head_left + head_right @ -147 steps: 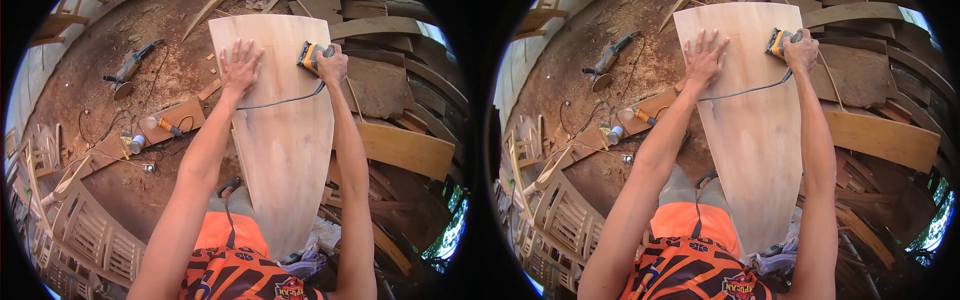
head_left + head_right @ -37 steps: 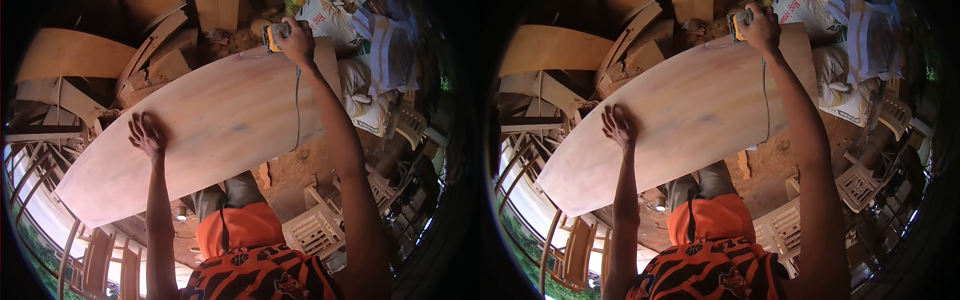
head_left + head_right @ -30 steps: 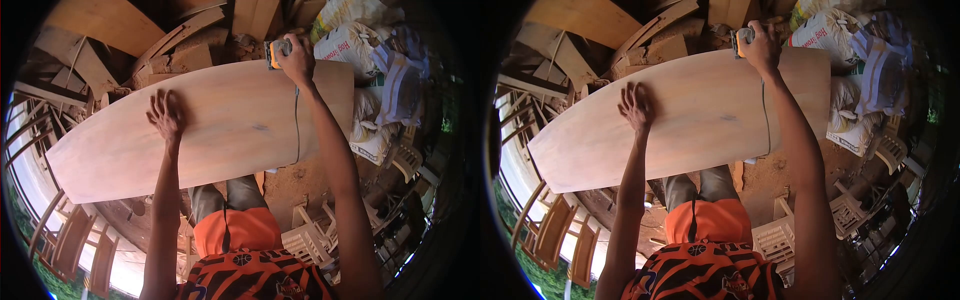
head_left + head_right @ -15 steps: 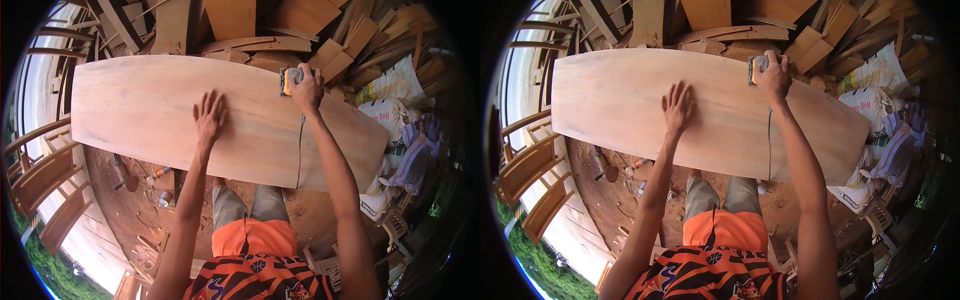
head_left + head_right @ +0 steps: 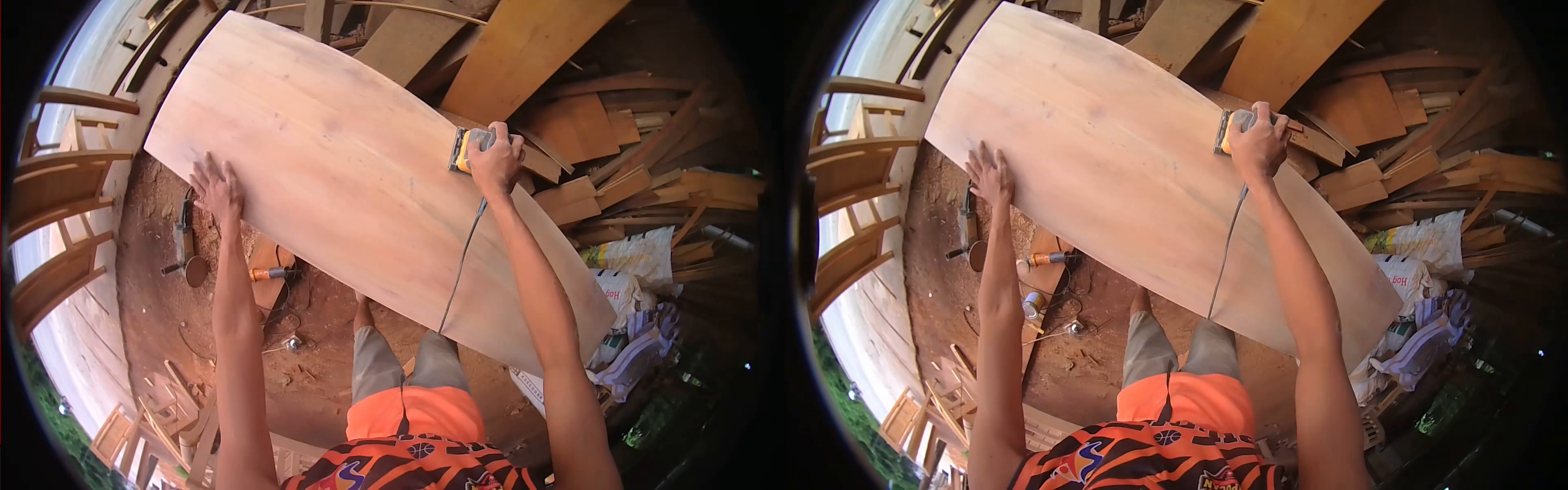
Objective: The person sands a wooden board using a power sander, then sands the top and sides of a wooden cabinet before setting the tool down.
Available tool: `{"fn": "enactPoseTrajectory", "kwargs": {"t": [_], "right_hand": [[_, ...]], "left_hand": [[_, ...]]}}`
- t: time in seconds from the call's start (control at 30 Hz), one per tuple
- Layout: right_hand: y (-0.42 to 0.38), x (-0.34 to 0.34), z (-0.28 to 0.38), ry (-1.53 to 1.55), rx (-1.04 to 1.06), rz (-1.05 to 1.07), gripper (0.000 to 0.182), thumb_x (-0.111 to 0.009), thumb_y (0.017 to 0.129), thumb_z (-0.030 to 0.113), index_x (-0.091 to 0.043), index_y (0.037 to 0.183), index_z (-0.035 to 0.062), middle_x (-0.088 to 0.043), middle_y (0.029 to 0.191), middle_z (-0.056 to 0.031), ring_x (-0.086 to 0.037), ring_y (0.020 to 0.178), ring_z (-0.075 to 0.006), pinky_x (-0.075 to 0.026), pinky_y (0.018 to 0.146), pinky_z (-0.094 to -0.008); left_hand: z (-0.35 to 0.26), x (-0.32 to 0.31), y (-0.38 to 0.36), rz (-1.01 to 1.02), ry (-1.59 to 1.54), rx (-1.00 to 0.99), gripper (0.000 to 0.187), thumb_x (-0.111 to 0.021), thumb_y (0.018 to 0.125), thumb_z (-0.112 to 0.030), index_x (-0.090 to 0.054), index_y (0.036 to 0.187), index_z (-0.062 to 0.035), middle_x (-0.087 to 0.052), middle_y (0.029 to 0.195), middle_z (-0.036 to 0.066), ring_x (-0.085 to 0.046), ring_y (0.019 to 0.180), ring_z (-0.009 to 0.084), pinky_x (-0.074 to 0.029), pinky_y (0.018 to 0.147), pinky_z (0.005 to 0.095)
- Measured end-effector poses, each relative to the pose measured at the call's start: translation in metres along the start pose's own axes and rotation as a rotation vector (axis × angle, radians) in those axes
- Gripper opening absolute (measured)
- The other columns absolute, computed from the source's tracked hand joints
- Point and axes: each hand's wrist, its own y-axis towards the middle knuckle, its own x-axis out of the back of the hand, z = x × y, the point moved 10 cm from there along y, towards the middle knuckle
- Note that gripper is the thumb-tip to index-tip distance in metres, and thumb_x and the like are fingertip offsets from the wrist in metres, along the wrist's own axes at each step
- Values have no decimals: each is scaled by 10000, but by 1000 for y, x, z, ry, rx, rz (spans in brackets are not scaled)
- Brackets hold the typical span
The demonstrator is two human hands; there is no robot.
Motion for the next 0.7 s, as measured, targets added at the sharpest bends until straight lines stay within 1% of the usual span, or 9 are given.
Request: {"fn": "enactPoseTrajectory", "kwargs": {"t": [0.07,0.13,0.17,0.23,0.27,0.33,0.37,0.43,0.7], "right_hand": [[12,-11,42,-19,1,-4,444,-756,884,306,-632,1297,201,-577,1303,-205,-596,1217,-451,-574,933,-557],[25,-29,86,-19,50,23,445,-754,883,311,-630,1295,199,-577,1305,-203,-600,1212,-447,-561,947,-555],[31,-35,104,-16,48,25,447,-752,881,315,-627,1294,197,-577,1307,-202,-603,1207,-442,-548,962,-553],[43,-47,146,-16,73,38,453,-751,879,320,-627,1297,196,-578,1307,-203,-598,1215,-440,-527,988,-558],[49,-53,165,-10,71,47,454,-750,879,318,-628,1298,195,-576,1315,-204,-595,1224,-439,-529,991,-555],[62,-63,205,-14,89,54,454,-750,879,316,-628,1299,194,-575,1323,-206,-592,1233,-438,-530,994,-552],[70,-74,225,-31,78,75,470,-751,877,314,-627,1314,194,-571,1337,-210,-589,1246,-438,-528,1006,-549],[80,-85,264,-49,85,91,486,-752,875,312,-626,1329,193,-567,1352,-213,-586,1260,-437,-525,1017,-546],[107,-134,418,-16,246,119,548,-751,863,332,-622,1376,191,-562,1373,-217,-587,1281,-424,-520,1046,-526]], "left_hand": [[-2,3,-13,-9,-44,58,748,-473,1057,-630,-302,1693,-275,-171,1789,133,-184,1626,395,-176,1251,706],[17,29,-21,-307,-559,222,689,-550,1049,-512,-406,1623,-158,-184,1767,200,-157,1627,398,-247,1264,621],[23,27,-20,-328,-560,252,689,-550,1049,-512,-406,1623,-158,-184,1767,200,-157,1627,398,-247,1264,621],[43,11,-26,-338,-546,481,679,-589,1039,-425,-400,1593,-79,-421,1627,297,-423,1508,412,-409,1186,545],[46,11,-26,-344,-553,508,679,-589,1039,-425,-400,1593,-79,-421,1627,297,-423,1508,412,-409,1186,545],[42,-9,-22,-68,-749,577,695,-579,1041,-401,-368,1597,-41,-646,1368,336,-658,1236,465,-520,1032,546],[41,-10,-21,-69,-750,599,695,-579,1041,-401,-368,1597,-41,-646,1368,336,-658,1236,465,-520,1032,546],[38,0,-18,-137,-701,539,685,-568,1045,-374,-368,1576,11,-724,1168,338,-718,1024,523,-544,924,554],[42,-12,-20,-137,-761,562,631,-525,1062,-336,-371,1587,-22,-698,1230,354,-679,1113,544,-514,942,590]]}}
